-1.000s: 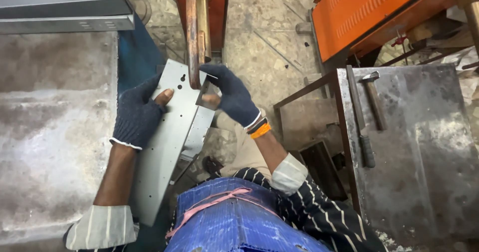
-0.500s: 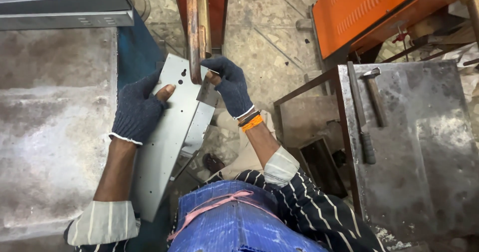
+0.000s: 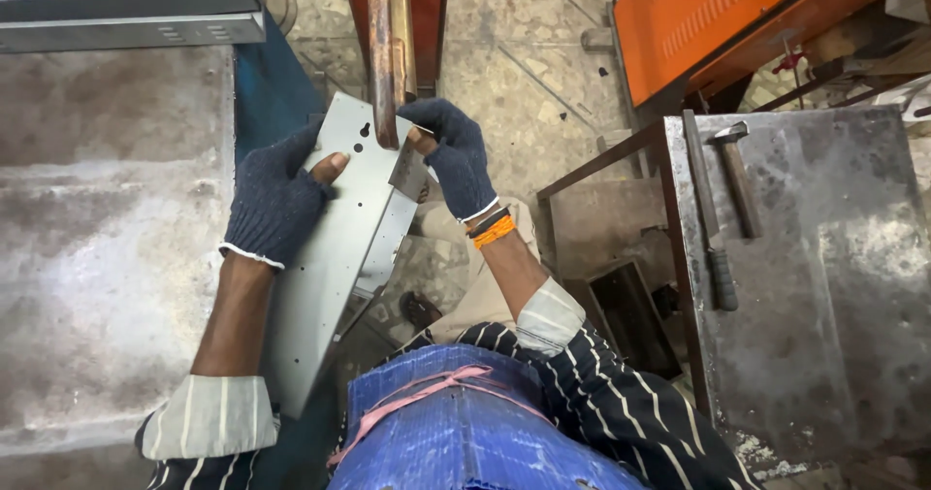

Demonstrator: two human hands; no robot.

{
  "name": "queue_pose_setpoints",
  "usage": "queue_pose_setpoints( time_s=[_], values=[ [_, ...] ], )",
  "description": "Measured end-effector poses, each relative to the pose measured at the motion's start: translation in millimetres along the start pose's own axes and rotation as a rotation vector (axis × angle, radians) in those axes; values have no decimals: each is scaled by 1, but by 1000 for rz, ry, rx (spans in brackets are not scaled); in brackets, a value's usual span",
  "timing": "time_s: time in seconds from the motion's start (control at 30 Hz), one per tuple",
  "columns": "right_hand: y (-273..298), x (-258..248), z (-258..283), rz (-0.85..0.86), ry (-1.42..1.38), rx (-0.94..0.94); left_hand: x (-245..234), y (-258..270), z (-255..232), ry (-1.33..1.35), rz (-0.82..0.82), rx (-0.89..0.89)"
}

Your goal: The recorder is performing spot welding and deburring on metal components to assemble a chassis.

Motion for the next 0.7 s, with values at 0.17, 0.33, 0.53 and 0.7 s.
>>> queue_pose_setpoints(
  time_s=[0.17, 0.33, 0.53, 0.7],
  values=[
    [-1, -1, -7, -4, -48, 26, 1, -1, 1, 38, 0, -30],
    [-2, -1, 0, 17, -5, -23, 1, -3, 0, 89, 10, -76],
    [8, 1, 4, -40, 70, 49, -1, -2, -1, 54, 22, -27],
    [23, 8, 41, 109, 460, -183, -4, -7, -2, -47, 41, -62]
  ],
)
Point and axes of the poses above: each hand's wrist, its own y-axis away from the middle knuckle, its own x-axis out of the palm, z = x × y, the point moved 3 cm from there along -y, towards the middle knuckle, and after that the axes turned 4 degrees about z, right-handed, at the moved point
